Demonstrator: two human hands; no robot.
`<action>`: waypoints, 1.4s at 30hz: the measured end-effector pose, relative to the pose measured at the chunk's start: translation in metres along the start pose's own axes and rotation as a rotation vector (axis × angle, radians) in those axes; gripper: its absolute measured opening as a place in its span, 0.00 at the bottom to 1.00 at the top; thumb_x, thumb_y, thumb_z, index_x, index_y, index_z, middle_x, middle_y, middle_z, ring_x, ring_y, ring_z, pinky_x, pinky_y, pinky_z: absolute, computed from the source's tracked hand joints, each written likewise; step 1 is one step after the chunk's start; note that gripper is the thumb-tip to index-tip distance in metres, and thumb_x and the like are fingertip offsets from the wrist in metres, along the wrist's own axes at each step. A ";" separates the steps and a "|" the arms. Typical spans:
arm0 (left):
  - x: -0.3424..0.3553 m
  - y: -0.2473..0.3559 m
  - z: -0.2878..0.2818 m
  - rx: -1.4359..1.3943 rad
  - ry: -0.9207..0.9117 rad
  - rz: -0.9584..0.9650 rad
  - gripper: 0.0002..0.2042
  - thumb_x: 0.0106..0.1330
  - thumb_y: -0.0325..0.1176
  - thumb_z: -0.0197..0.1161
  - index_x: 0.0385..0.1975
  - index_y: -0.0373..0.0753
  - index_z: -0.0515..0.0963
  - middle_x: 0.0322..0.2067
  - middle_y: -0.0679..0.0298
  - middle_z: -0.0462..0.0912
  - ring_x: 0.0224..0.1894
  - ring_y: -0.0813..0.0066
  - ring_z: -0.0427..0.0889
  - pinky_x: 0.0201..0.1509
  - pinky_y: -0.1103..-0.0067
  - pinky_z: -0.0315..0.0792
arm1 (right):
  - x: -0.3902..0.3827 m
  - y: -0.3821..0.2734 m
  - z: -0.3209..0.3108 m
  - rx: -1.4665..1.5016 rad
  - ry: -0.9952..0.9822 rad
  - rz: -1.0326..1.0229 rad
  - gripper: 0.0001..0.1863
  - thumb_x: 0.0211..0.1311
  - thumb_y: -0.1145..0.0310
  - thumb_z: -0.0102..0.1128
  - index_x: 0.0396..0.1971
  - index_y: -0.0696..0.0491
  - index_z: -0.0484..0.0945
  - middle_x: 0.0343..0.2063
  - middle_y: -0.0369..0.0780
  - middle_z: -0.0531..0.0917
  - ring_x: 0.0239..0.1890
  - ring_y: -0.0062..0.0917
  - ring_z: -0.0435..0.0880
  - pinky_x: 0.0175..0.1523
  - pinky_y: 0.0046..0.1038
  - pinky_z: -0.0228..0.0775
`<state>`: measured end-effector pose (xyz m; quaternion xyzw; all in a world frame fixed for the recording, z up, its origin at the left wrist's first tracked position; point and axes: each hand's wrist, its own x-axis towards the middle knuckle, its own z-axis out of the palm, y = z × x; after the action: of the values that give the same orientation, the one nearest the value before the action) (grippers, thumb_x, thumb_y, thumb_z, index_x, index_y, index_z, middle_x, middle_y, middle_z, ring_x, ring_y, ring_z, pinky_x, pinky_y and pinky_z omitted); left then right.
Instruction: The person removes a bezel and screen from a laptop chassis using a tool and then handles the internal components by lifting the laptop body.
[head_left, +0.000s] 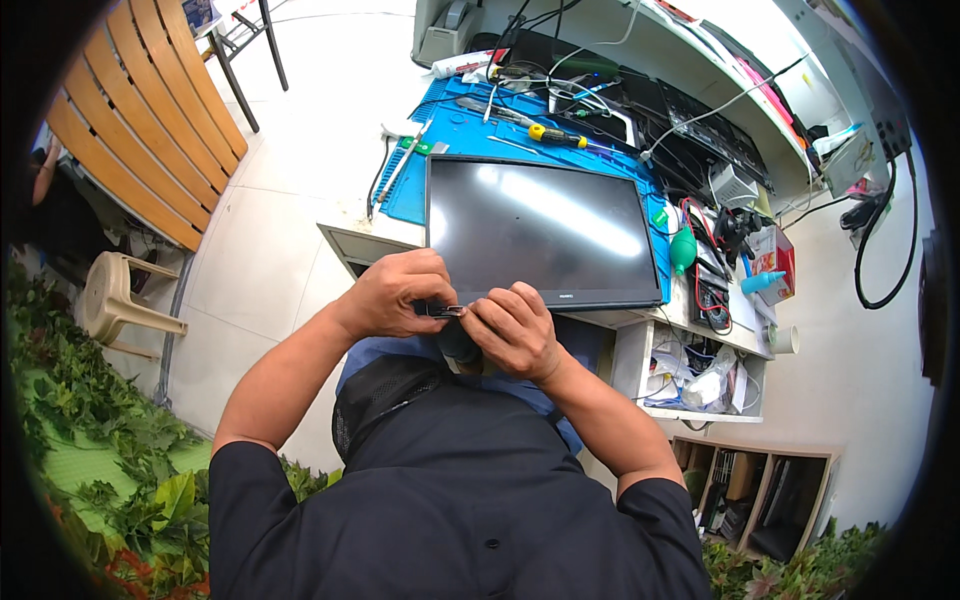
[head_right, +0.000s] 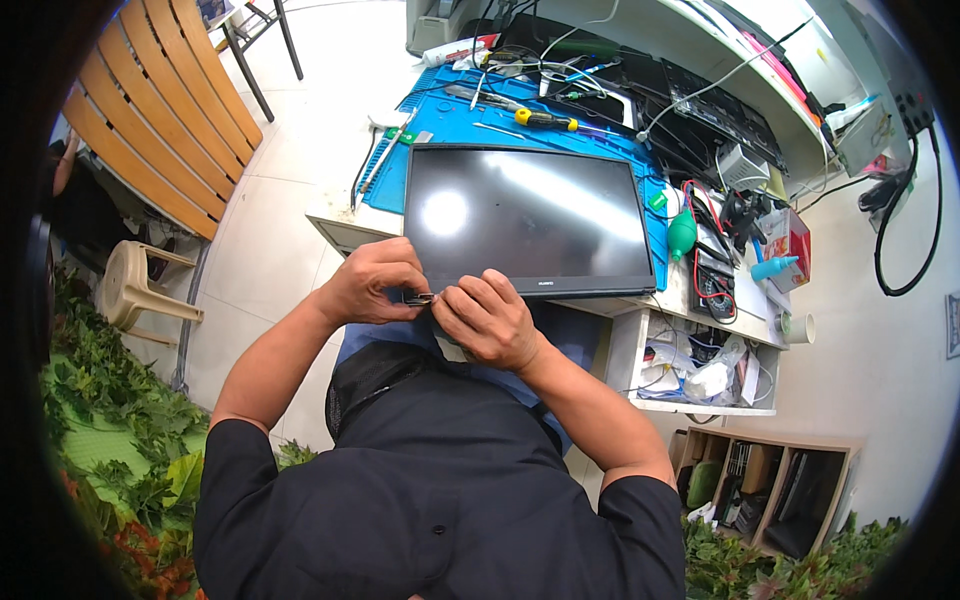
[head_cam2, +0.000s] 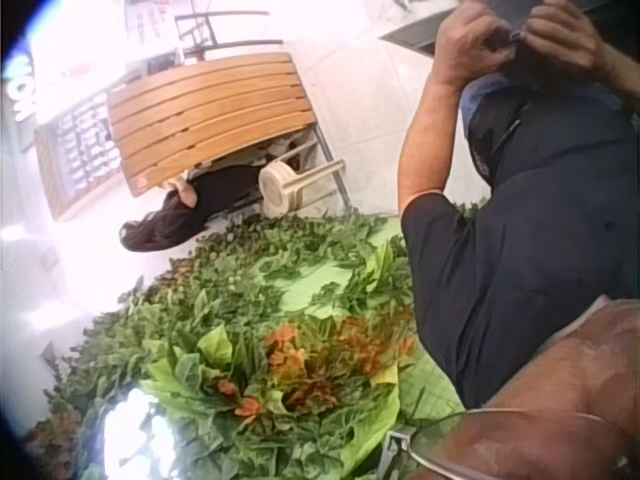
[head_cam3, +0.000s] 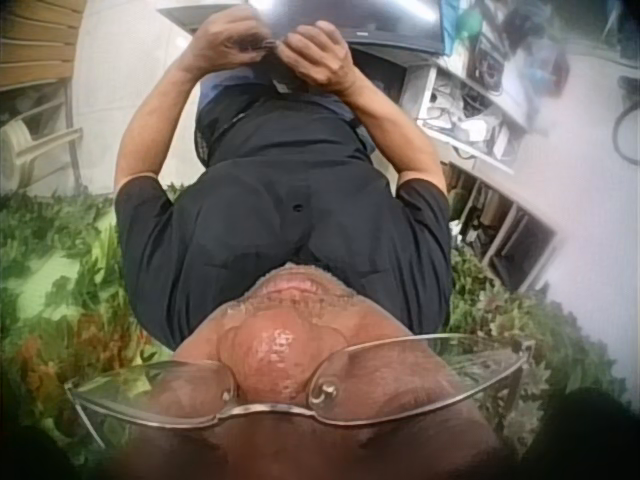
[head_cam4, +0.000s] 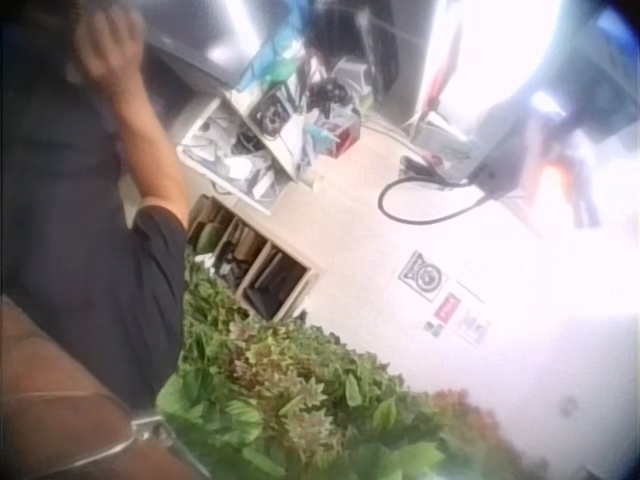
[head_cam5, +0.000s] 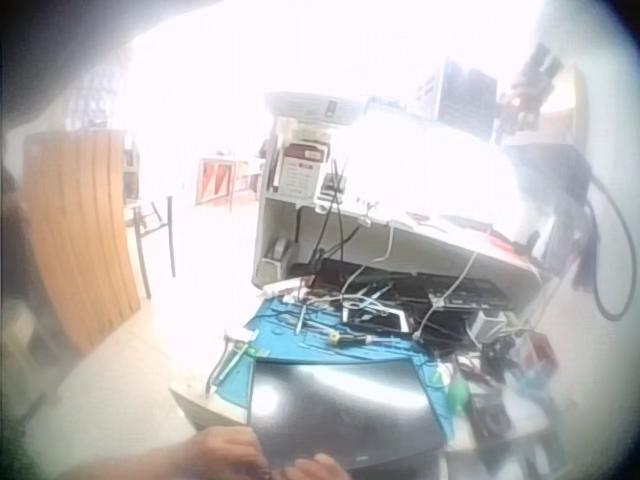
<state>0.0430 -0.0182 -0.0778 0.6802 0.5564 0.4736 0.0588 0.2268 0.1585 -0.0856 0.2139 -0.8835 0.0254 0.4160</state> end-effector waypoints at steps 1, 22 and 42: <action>0.001 0.000 0.000 0.009 0.003 -0.005 0.15 0.45 0.22 0.80 0.32 0.41 0.83 0.31 0.66 0.80 0.33 0.66 0.81 0.36 0.70 0.76 | 0.002 0.001 -0.001 0.008 0.004 0.002 0.15 0.56 0.69 0.68 0.44 0.55 0.86 0.40 0.38 0.83 0.42 0.30 0.84 0.51 0.36 0.75; -0.001 -0.001 0.000 -0.016 0.057 -0.015 0.12 0.46 0.23 0.80 0.31 0.40 0.85 0.28 0.66 0.80 0.31 0.67 0.80 0.34 0.71 0.75 | 0.007 0.001 0.000 0.066 -0.008 0.113 0.12 0.56 0.75 0.71 0.41 0.57 0.85 0.37 0.39 0.83 0.41 0.32 0.85 0.53 0.37 0.76; 0.059 0.047 -0.040 0.189 0.445 0.243 0.20 0.47 0.28 0.89 0.37 0.42 0.83 0.38 0.65 0.84 0.41 0.74 0.86 0.40 0.75 0.80 | 0.113 0.042 -0.090 0.151 -0.151 0.233 0.17 0.48 0.78 0.79 0.41 0.53 0.87 0.38 0.39 0.87 0.42 0.35 0.86 0.48 0.36 0.78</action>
<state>0.0432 -0.0054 0.0067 0.6235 0.5116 0.5612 -0.1858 0.2120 0.1768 0.0630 0.1422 -0.9267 0.1237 0.3251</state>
